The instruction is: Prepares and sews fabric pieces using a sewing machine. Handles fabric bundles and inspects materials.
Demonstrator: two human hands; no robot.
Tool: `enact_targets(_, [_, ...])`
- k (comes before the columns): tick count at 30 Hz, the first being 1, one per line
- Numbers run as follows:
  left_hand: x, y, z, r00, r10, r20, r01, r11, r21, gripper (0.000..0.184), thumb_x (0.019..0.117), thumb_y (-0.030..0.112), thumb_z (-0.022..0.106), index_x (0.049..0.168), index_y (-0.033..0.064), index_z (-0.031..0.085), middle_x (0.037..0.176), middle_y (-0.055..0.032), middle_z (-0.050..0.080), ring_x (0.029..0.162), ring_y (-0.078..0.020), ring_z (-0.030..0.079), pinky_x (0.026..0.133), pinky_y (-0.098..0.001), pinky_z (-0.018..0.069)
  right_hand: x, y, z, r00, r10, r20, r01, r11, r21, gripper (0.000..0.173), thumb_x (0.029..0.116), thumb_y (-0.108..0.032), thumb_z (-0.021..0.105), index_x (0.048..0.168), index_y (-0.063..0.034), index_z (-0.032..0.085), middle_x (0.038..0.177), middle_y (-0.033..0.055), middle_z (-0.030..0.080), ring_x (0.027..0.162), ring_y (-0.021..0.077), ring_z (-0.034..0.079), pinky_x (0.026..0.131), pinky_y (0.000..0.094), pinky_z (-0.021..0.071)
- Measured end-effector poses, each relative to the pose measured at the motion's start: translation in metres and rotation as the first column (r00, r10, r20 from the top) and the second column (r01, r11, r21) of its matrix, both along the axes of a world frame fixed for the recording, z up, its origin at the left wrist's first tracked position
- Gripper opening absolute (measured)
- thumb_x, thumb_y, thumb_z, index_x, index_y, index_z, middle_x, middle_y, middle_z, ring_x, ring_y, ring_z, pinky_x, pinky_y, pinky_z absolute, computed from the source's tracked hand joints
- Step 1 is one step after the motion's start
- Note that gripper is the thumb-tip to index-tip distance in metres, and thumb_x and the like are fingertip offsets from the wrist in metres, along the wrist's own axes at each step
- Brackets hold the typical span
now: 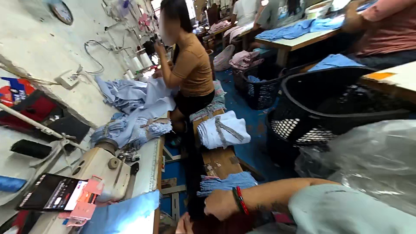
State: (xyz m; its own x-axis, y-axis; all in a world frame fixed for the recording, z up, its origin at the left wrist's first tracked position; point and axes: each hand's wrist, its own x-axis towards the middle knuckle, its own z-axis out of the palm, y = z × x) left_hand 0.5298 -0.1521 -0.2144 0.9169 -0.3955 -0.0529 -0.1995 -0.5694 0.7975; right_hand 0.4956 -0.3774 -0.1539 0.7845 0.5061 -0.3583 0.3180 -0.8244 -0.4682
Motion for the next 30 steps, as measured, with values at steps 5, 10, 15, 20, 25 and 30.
enact_targets(5, [0.009, -0.008, -0.022, 0.995, -0.098, -0.001, 0.085, 0.862, 0.501, 0.046, 0.1081, 0.04, 0.046, 0.121, 0.0047, 0.073, 0.119, -0.0203, 0.072, 0.119, -0.0373, 0.066, 0.107, -0.061, 0.0456, -0.02, -0.018, 0.001, 0.99, -0.114, 0.086, 0.115, 0.993, -0.009, 0.022, 0.0938, -0.014, 0.068, 0.113, -0.0036, 0.072, 0.109, 0.0232, 0.07, 0.105, 0.0448, 0.066, 0.086, 0.0697, 0.0512])
enact_targets(10, [-0.02, 0.008, -0.02, 0.991, -0.057, 0.123, -0.005, 0.893, 0.451, 0.041, 0.1077, 0.034, 0.048, 0.113, 0.0049, 0.077, 0.12, -0.0184, 0.072, 0.124, -0.0382, 0.061, 0.112, -0.0619, 0.0373, -0.036, -0.035, -0.01, 0.974, -0.216, -0.061, 0.215, 0.976, -0.02, 0.028, 0.099, -0.017, 0.063, 0.123, -0.0044, 0.069, 0.113, 0.0233, 0.07, 0.108, 0.0453, 0.066, 0.087, 0.0701, 0.0494])
enact_targets(15, [-0.013, 0.007, -0.026, 0.987, -0.078, 0.143, 0.005, 0.89, 0.457, 0.038, 0.1068, 0.031, 0.049, 0.109, 0.0061, 0.078, 0.114, -0.0172, 0.074, 0.121, -0.0375, 0.063, 0.111, -0.0603, 0.0381, -0.042, -0.08, -0.051, 0.912, -0.367, -0.184, 0.358, 0.93, -0.085, 0.027, 0.1004, -0.014, 0.06, 0.125, -0.0043, 0.068, 0.115, 0.0237, 0.069, 0.111, 0.0452, 0.064, 0.09, 0.0696, 0.0484])
enact_targets(20, [-0.003, 0.0, -0.023, 0.993, -0.079, 0.083, 0.03, 0.88, 0.473, 0.035, 0.1067, 0.027, 0.05, 0.111, 0.0061, 0.078, 0.115, -0.0163, 0.073, 0.121, -0.0364, 0.062, 0.113, -0.0597, 0.0359, -0.031, -0.117, -0.098, 0.847, -0.501, -0.178, 0.474, 0.863, -0.173, 0.026, 0.0987, -0.011, 0.059, 0.121, -0.0026, 0.069, 0.118, 0.025, 0.068, 0.114, 0.0464, 0.064, 0.091, 0.0699, 0.0484])
enact_targets(25, [0.001, -0.004, -0.025, 0.984, -0.14, 0.107, 0.078, 0.892, 0.445, 0.032, 0.1054, 0.019, 0.052, 0.109, -0.0011, 0.076, 0.116, -0.0231, 0.072, 0.119, -0.0431, 0.063, 0.11, -0.0646, 0.0367, -0.017, -0.127, -0.106, 0.814, -0.558, -0.163, 0.546, 0.83, -0.116, 0.026, 0.0964, -0.009, 0.062, 0.12, 0.0001, 0.068, 0.121, 0.0278, 0.066, 0.115, 0.0497, 0.062, 0.09, 0.0742, 0.0473])
enact_targets(30, [0.008, -0.005, -0.031, 0.985, -0.142, 0.099, 0.077, 0.872, 0.484, 0.036, 0.1065, 0.025, 0.05, 0.111, 0.0004, 0.076, 0.114, -0.0234, 0.072, 0.12, -0.0444, 0.062, 0.109, -0.0661, 0.0356, -0.002, -0.118, -0.103, 0.81, -0.556, -0.188, 0.546, 0.831, -0.107, 0.029, 0.0991, -0.008, 0.058, 0.126, 0.0016, 0.065, 0.126, 0.0286, 0.064, 0.12, 0.0494, 0.06, 0.093, 0.0721, 0.0467])
